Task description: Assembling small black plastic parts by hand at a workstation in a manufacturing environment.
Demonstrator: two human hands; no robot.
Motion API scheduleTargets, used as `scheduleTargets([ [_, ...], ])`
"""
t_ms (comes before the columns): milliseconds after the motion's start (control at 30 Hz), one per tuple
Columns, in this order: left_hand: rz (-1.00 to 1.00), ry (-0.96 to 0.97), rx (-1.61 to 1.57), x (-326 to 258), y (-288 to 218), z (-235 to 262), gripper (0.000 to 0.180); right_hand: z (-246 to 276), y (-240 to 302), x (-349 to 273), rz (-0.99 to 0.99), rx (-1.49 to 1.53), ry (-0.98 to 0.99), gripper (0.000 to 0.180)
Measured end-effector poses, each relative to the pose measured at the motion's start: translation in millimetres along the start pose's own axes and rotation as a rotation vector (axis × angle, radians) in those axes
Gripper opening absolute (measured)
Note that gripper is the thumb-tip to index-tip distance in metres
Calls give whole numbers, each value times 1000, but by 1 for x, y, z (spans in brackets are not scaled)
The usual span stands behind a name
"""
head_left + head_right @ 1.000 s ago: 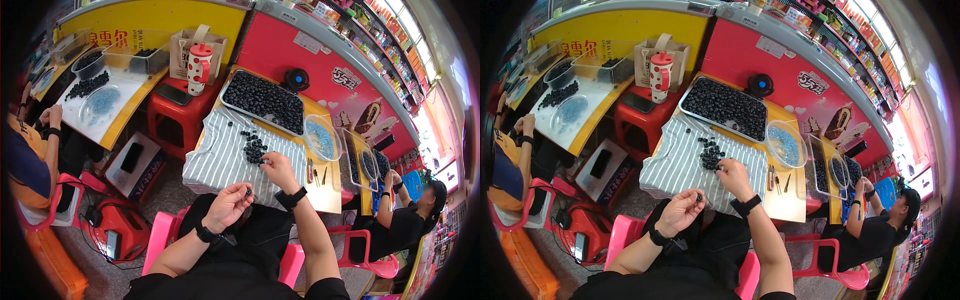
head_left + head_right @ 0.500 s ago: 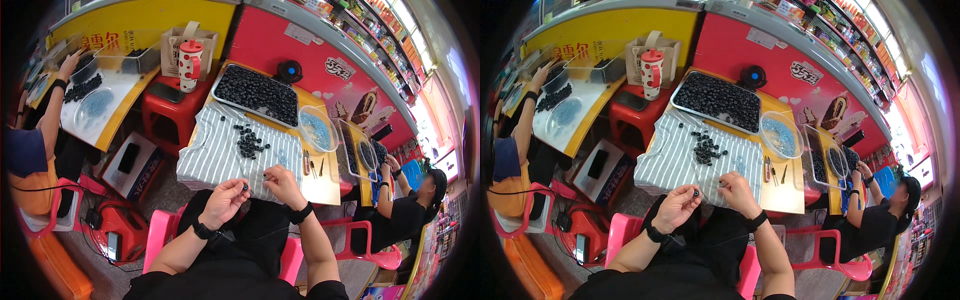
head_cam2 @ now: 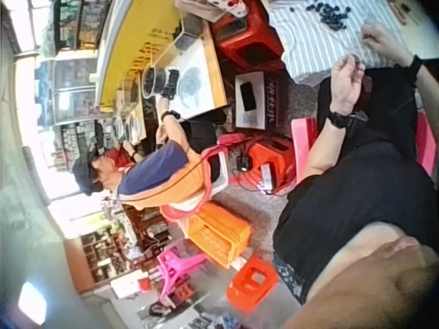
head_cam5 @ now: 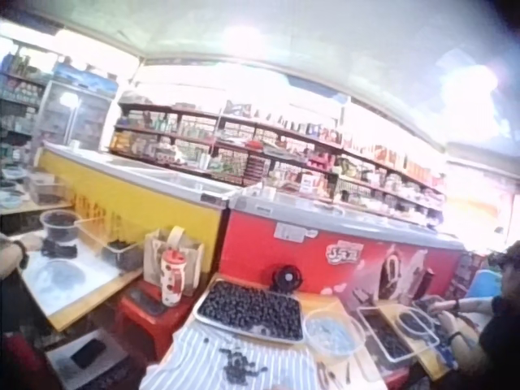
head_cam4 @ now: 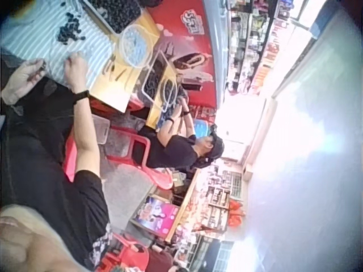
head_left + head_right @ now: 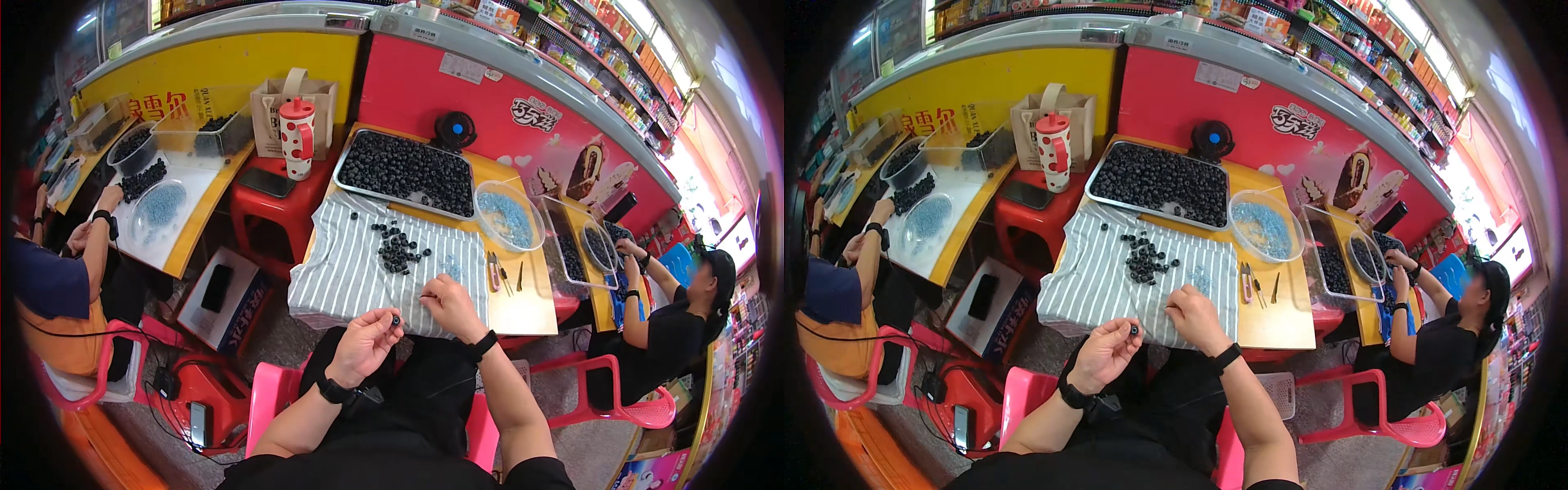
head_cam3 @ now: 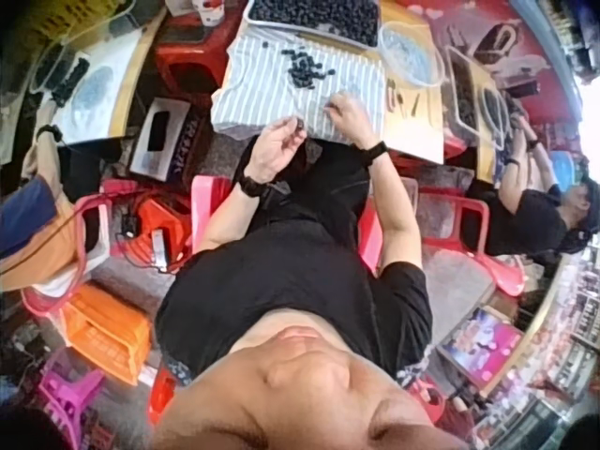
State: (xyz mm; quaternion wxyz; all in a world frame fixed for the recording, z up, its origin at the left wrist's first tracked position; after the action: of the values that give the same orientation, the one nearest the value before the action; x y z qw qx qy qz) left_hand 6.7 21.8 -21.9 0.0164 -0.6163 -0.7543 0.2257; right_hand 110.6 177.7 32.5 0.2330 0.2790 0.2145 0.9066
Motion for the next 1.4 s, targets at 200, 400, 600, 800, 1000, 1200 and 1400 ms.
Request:
scheduleTargets([
  [200, -56, 51, 41, -5, -4, -12, 18, 16, 40, -24, -333, 563, -14, 10],
  [400, -56, 65, 110, -14, 1, -27, 17, 26, 83, -44, -191, 713, -107, 14],
  [600, -88, 90, 154, -14, 4, -25, 13, 26, 87, -50, -109, 590, -139, 16],
  [800, -137, 106, 217, -18, 3, -29, 12, 30, 91, -51, -57, 545, -146, 18],
  [1000, -153, 154, 312, -18, -2, -31, 13, 32, 90, -51, -75, 537, -97, 19],
  [1200, -90, 185, 384, -24, -10, -37, 29, 37, 101, -43, -159, 569, 83, 26],
  [1400, -57, 237, 365, -24, -8, -39, 39, 40, 105, -41, 41, 476, 161, 26],
])
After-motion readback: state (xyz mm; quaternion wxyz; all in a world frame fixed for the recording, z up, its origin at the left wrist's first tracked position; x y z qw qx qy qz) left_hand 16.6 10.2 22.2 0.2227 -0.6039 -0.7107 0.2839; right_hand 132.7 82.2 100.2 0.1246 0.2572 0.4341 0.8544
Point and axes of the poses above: each hand's wrist, its own x-axis towards the middle knuckle, its own z-axis out of the back of the hand, y = z × x, the point moved 4 cm from there along x, towards the middle knuckle, and after that the axes turned 8 degrees about -y, right-handed, at the moved point
